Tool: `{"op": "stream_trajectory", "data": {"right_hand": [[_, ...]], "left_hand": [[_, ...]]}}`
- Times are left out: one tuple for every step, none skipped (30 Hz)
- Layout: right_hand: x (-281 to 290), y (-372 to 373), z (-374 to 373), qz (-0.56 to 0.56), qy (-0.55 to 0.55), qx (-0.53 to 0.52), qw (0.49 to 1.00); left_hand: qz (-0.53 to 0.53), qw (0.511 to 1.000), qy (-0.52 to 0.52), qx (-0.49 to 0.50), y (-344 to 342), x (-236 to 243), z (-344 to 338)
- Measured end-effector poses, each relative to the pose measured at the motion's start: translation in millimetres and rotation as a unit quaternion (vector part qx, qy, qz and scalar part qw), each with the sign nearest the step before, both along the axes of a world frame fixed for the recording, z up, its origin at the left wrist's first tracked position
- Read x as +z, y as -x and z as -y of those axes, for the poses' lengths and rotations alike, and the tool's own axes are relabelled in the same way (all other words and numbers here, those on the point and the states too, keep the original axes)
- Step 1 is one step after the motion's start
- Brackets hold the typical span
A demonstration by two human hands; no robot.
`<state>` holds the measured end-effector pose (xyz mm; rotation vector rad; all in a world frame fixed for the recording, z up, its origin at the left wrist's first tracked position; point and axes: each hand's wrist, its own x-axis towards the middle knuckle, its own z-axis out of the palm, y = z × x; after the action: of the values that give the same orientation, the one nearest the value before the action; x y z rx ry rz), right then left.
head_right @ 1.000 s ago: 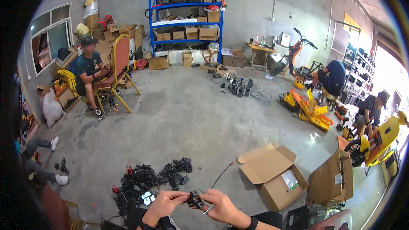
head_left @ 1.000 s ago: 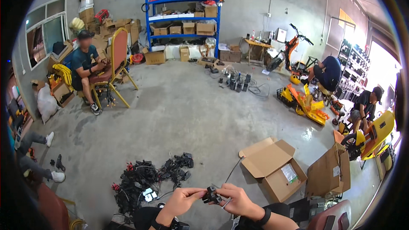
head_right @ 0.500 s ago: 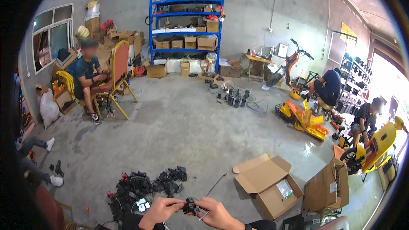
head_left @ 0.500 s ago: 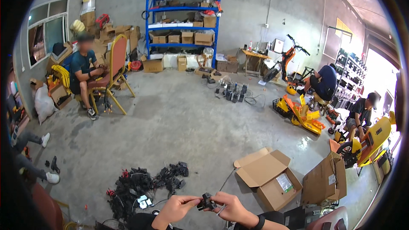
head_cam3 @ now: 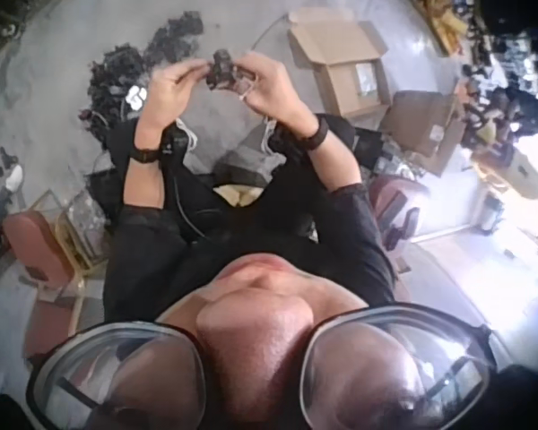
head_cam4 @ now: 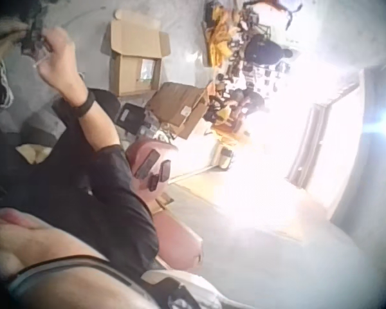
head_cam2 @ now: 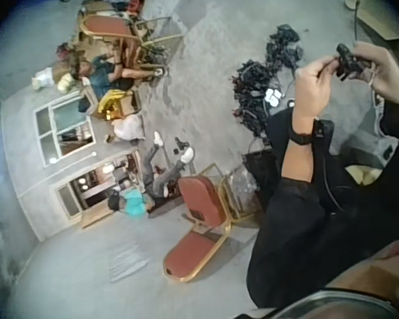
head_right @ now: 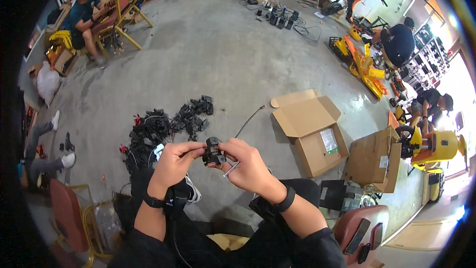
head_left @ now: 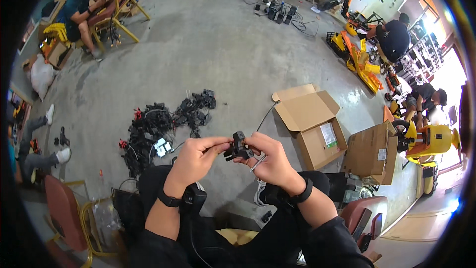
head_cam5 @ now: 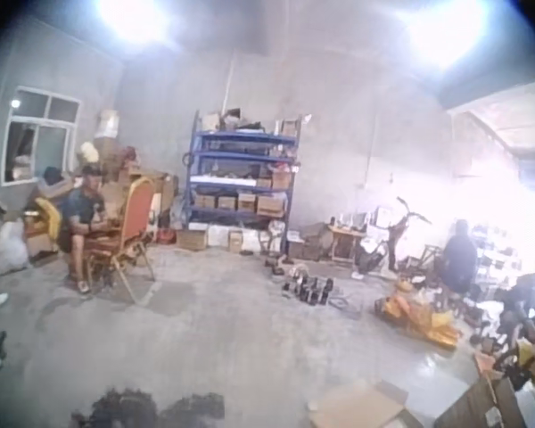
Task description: The person sits on the floor and uses a screwdriver to unscrew and disassemble a small black electronic component held in a clamp. They remove a screw, inspect the internal parts, and then reassemble the component by screwing it back together.
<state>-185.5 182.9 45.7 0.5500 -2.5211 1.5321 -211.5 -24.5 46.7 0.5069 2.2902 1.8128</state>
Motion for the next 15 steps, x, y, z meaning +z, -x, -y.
{"op": "stream_trajectory", "data": {"right_hand": [[0, 2, 1, -0.005, -0.002, -0.001, 1.0], [0, 3, 2, -0.009, -0.004, -0.003, 1.0], [1, 1, 3, -0.009, -0.007, -0.005, 1.0], [3, 1, 4, -0.015, 0.002, -0.003, 1.0], [2, 4, 4, -0.016, -0.004, -0.002, 1.0], [0, 4, 4, -0.017, -0.01, -0.006, 1.0], [-2, 4, 4, -0.019, -0.016, -0.011, 1.0], [-3, 2, 4, -0.012, -0.017, -0.007, 1.0], [-2, 1, 3, 0.002, -0.011, -0.007, 1.0], [-1, 1, 3, 0.016, -0.005, -0.007, 1.0], [-1, -1, 4, 0.029, 0.0, -0.008, 1.0], [-1, 0, 2, 0.029, -0.001, -0.007, 1.0], [-1, 0, 2, 0.029, -0.003, -0.005, 1.0], [-2, 1, 4, 0.03, -0.005, -0.003, 1.0], [-2, 1, 4, 0.029, -0.016, -0.005, 0.999]], "left_hand": [[-0.019, 1.0, 0.009, 0.0, 0, 0, 1], [-0.036, 0.999, 0.017, -0.001, 1, -1, 1], [-0.051, 0.998, 0.025, -0.003, -1, -1, 2], [-0.064, 0.997, 0.041, -0.008, -1, 3, 1], [-0.079, 0.996, 0.034, -0.008, 2, 1, 1], [-0.095, 0.995, 0.026, -0.014, 5, -3, 2], [-0.111, 0.993, 0.019, -0.02, 5, -7, 3], [-0.103, 0.994, -0.004, -0.018, 2, -12, 3], [-0.094, 0.995, 0.002, -0.02, 2, -11, 3], [-0.085, 0.996, 0.007, -0.023, 1, -5, 3], [-0.077, 0.997, 0.013, -0.025, 1, -4, 4], [-0.094, 0.995, 0.006, -0.022, 1, -8, 2], [-0.103, 0.994, -0.003, -0.022, 2, -10, 2], [-0.112, 0.993, -0.014, -0.022, 2, -12, 3], [-0.123, 0.992, -0.027, -0.018, 3, -14, 2]]}}
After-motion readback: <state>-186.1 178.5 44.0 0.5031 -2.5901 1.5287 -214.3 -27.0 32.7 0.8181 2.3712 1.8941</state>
